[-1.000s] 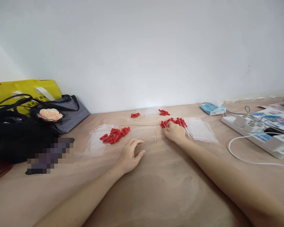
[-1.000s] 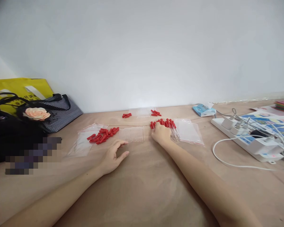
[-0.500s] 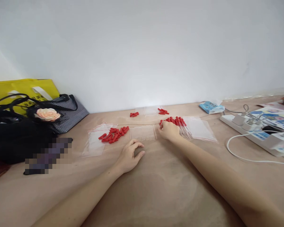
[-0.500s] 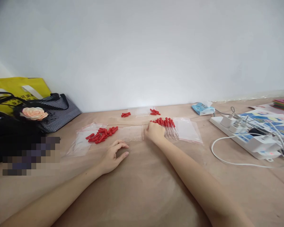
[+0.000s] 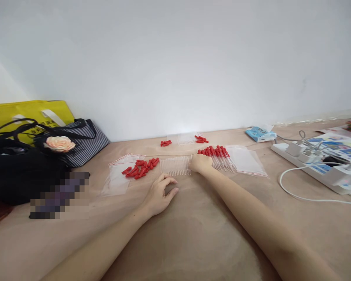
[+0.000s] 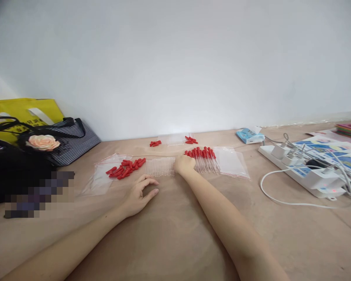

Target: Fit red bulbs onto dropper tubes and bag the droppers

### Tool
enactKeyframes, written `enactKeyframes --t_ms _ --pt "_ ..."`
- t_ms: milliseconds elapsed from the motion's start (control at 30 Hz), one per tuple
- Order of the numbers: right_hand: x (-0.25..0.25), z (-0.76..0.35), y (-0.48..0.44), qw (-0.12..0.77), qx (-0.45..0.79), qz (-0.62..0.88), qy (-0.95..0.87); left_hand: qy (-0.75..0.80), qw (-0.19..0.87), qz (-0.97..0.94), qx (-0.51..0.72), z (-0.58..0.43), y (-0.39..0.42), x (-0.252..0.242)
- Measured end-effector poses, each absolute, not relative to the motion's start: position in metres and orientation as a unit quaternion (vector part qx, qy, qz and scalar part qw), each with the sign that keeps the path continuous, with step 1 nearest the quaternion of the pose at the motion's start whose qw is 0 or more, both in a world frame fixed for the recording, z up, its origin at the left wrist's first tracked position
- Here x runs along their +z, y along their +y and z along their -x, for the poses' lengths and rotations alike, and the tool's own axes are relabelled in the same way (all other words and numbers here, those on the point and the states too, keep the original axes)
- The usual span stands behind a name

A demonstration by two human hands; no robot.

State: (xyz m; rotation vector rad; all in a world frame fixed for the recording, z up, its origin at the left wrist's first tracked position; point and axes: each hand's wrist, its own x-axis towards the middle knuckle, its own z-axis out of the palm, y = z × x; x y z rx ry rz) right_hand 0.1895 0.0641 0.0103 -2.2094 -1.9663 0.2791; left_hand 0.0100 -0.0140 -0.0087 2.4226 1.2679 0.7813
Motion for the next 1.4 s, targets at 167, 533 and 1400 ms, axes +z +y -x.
enactKeyframes --t_ms 167,533,1400 --pt "0.022 -0.201 0.047 0.1 0.078 0.716 -0.686 0.49 0.018 -0.824 0.283 0.013 0.009 0.007" --pt "-0.004 -0.262 -0.027 0.24 0.024 0.428 -0.871 0.462 0.02 -0.883 0.078 0.096 0.106 0.046" --pt "-0.032 -0.266 -0.025 0.325 0.094 0.422 -0.841 0.413 0.128 -0.878 0.207 0.013 -0.002 0.028"
